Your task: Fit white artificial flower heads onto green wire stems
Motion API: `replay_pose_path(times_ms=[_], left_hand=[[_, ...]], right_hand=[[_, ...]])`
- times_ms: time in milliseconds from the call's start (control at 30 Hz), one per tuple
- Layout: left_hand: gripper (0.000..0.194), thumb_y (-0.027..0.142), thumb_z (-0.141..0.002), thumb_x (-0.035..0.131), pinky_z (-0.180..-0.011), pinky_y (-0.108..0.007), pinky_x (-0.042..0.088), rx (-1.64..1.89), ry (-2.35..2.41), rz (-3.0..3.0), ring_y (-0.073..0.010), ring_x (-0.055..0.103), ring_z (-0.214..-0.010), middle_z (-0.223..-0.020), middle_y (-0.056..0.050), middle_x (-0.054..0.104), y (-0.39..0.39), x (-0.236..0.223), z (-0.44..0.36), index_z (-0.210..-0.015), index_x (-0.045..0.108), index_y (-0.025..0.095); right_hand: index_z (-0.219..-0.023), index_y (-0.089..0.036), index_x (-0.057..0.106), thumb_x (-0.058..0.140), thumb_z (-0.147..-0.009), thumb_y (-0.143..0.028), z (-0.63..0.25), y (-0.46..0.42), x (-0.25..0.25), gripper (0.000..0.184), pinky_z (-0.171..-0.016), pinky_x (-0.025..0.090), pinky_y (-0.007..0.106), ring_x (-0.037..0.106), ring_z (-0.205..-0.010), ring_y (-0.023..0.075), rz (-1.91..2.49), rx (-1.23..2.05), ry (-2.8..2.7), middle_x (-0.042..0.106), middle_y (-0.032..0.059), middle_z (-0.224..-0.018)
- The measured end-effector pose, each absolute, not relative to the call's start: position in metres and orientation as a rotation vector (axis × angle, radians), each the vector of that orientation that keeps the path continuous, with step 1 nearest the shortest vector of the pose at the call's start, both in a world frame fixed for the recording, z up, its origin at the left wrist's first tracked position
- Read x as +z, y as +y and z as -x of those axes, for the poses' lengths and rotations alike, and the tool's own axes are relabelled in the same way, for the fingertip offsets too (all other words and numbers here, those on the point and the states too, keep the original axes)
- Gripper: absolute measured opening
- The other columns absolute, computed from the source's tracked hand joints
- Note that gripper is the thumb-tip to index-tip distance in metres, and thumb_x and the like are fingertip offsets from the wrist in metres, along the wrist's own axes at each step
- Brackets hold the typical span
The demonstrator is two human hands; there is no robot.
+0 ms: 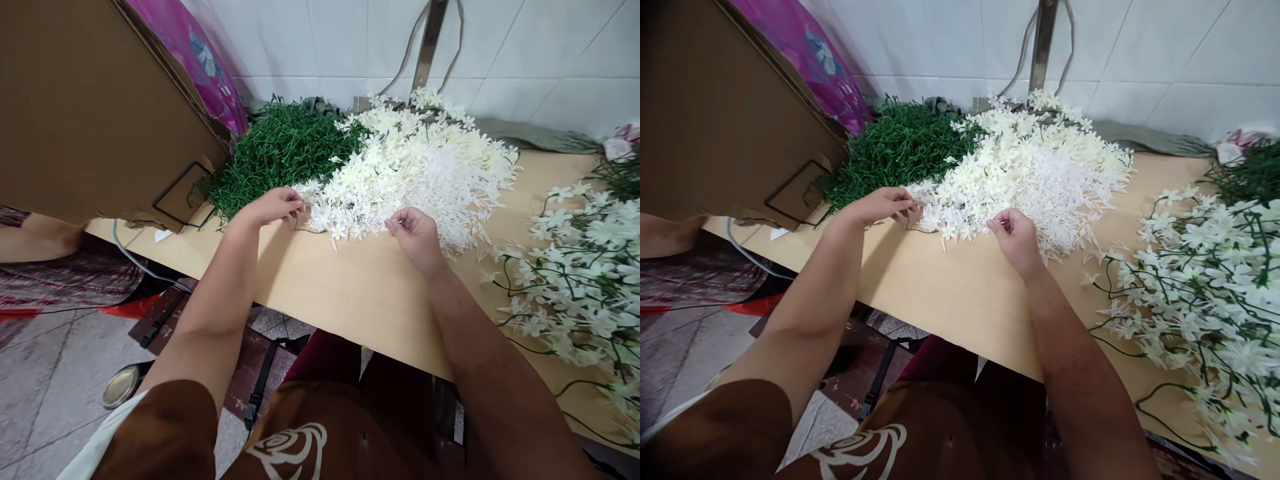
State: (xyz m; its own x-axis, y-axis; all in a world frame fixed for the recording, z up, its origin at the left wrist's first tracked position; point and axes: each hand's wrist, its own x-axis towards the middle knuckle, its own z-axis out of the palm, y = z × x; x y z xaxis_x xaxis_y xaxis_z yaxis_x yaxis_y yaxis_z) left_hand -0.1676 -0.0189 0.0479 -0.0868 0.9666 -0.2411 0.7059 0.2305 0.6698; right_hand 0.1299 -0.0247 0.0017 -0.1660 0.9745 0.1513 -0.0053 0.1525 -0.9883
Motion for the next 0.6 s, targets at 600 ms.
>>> replay_pose_path(times_ms=[600], left_hand=[[0.016, 0.015, -0.08, 0.065, -0.052, -0.021, 0.04, 0.701, 1.435, -1.255, -0.0053, 0.051, -0.048, -0.06, 0.001, 0.062, -0.015, 0.026, 0.094, -0.067, 0.055, 0.014]], right_hand=[[-0.065, -0.018, 0.057, 0.074, -0.065, -0.031, -0.132, -0.022, -0.003, 0.021, -0.047, 0.033, 0.022, 0.043, -0.05, 0.0069, 0.952, 1.231, -1.431, 0.051, -0.0048, -0.053]])
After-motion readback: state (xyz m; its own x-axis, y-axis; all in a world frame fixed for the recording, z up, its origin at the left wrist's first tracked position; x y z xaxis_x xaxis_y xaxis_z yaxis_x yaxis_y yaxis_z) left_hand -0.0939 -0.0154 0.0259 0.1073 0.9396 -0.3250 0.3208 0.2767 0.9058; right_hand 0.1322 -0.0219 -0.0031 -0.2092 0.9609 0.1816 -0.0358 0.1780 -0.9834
